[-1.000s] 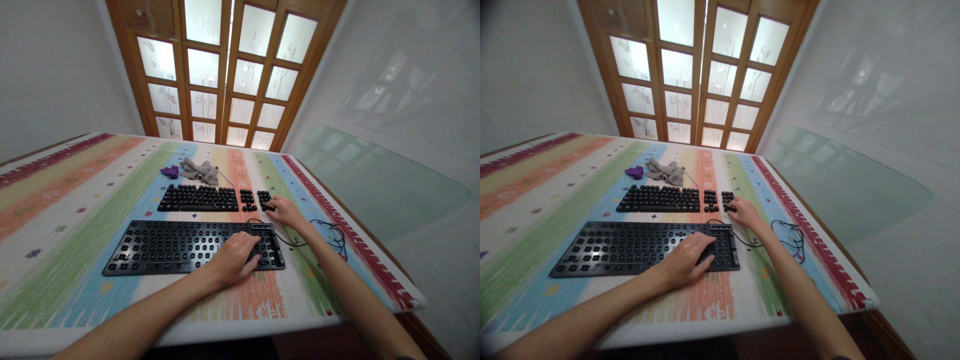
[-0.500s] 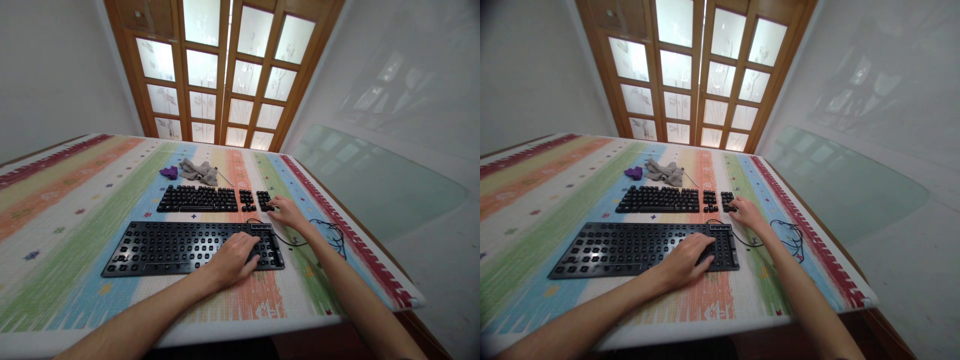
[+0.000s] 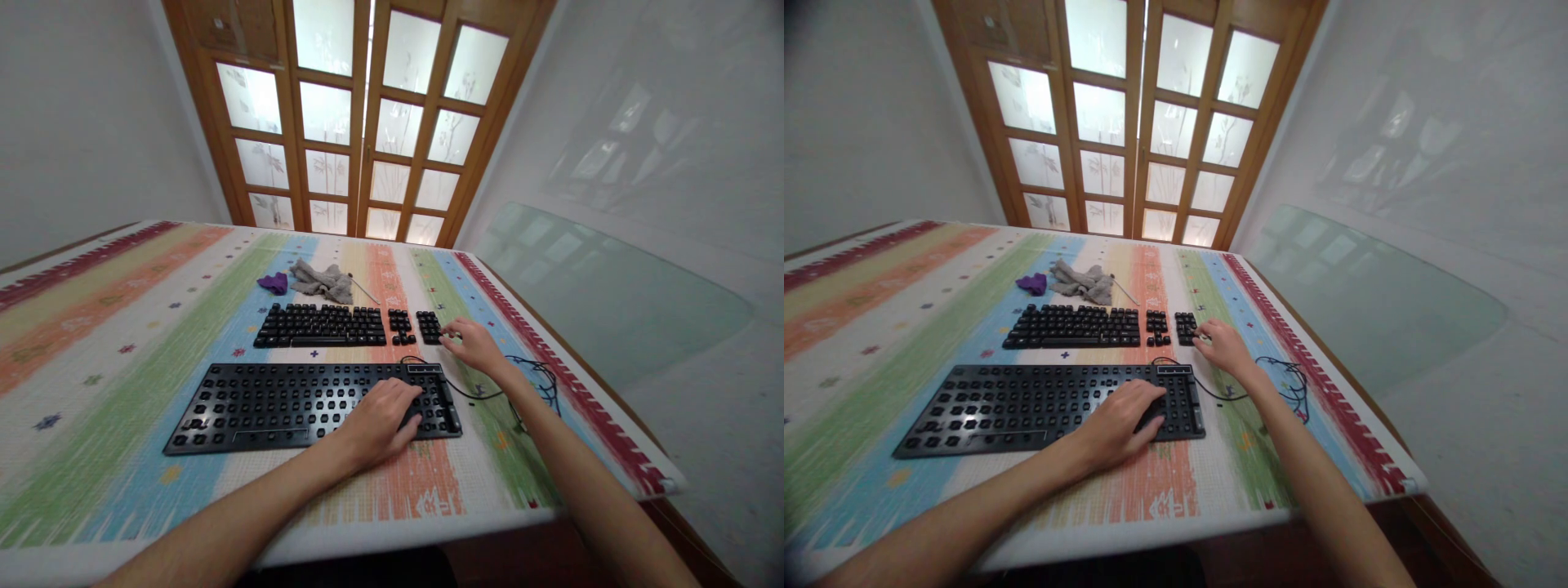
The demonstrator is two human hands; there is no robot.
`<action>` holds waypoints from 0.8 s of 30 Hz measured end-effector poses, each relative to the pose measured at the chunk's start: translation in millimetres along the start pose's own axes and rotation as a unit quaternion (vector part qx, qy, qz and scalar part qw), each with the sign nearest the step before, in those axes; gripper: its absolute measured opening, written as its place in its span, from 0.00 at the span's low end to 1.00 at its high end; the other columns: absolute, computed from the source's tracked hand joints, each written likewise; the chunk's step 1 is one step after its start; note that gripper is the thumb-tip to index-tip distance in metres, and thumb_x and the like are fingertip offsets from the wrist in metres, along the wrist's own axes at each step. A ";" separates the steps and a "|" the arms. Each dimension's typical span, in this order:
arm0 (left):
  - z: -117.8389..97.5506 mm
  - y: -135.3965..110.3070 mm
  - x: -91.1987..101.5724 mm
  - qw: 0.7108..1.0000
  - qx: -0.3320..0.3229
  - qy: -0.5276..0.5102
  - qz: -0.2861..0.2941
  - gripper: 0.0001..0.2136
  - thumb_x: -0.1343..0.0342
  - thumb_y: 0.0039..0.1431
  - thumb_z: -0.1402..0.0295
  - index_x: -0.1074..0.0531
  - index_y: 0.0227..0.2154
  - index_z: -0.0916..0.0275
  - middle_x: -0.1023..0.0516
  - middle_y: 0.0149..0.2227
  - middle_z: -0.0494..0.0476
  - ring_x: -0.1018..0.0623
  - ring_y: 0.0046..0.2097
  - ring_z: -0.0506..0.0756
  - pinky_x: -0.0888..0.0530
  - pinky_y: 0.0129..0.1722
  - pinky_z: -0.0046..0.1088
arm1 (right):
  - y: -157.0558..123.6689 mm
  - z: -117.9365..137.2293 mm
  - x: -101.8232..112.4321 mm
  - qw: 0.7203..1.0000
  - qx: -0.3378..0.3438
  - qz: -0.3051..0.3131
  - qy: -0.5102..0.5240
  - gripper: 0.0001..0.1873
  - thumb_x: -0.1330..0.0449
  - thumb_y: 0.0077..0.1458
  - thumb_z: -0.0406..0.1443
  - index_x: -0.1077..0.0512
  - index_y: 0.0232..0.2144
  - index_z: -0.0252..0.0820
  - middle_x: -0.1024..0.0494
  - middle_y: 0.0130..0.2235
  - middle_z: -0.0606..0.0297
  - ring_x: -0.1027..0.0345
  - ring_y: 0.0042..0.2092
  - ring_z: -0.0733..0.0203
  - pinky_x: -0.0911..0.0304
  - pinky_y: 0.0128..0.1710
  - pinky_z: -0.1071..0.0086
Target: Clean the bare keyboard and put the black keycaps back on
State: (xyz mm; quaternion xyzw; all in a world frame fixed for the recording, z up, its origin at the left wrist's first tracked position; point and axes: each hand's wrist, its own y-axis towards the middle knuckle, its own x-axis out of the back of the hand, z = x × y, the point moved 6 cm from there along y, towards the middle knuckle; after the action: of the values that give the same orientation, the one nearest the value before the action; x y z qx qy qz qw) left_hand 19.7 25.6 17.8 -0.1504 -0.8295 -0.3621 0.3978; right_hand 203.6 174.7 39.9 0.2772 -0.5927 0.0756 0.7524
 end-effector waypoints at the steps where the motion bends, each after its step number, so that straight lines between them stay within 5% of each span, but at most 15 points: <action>1: -0.3 0.1 0.1 1.000 -0.002 0.000 0.000 0.15 0.47 0.62 0.70 0.34 0.51 0.65 0.25 0.46 0.63 0.26 0.49 0.61 0.26 0.50 0.43 | -2.2 1.2 2.9 1.000 -0.002 0.001 0.003 0.08 0.42 0.55 0.35 0.23 0.32 0.38 0.23 0.33 0.59 0.30 0.35 0.58 0.41 0.37 0.69; 11: -0.3 0.2 -0.3 1.000 -0.007 0.004 0.002 0.14 0.47 0.62 0.71 0.34 0.50 0.64 0.25 0.47 0.63 0.26 0.49 0.61 0.27 0.50 0.44 | -31.3 19.9 25.9 0.995 -0.037 0.034 0.084 0.15 0.47 0.60 0.39 0.26 0.27 0.39 0.23 0.29 0.61 0.33 0.31 0.60 0.43 0.31 0.70; 19: -1.0 0.6 0.9 1.000 -0.015 0.009 0.000 0.13 0.48 0.63 0.70 0.34 0.50 0.63 0.25 0.47 0.63 0.26 0.49 0.60 0.27 0.50 0.44 | -43.4 31.0 45.6 0.996 -0.026 -0.013 0.085 0.21 0.54 0.64 0.40 0.24 0.29 0.41 0.26 0.33 0.59 0.33 0.41 0.54 0.40 0.45 0.64; 24: -2.0 0.7 1.1 1.000 -0.022 0.013 0.002 0.13 0.48 0.63 0.70 0.34 0.50 0.64 0.25 0.47 0.63 0.26 0.49 0.60 0.27 0.50 0.44 | -50.6 27.5 46.1 0.978 -0.078 0.003 0.196 0.22 0.51 0.63 0.47 0.27 0.29 0.40 0.24 0.27 0.62 0.30 0.29 0.59 0.38 0.32 0.68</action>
State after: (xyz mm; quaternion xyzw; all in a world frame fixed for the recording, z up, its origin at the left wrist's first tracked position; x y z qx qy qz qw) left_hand 20.5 24.5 19.9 -0.1557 -0.8156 -0.3816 0.4061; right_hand 215.8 108.6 70.3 0.1954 -0.4390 0.0846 0.8729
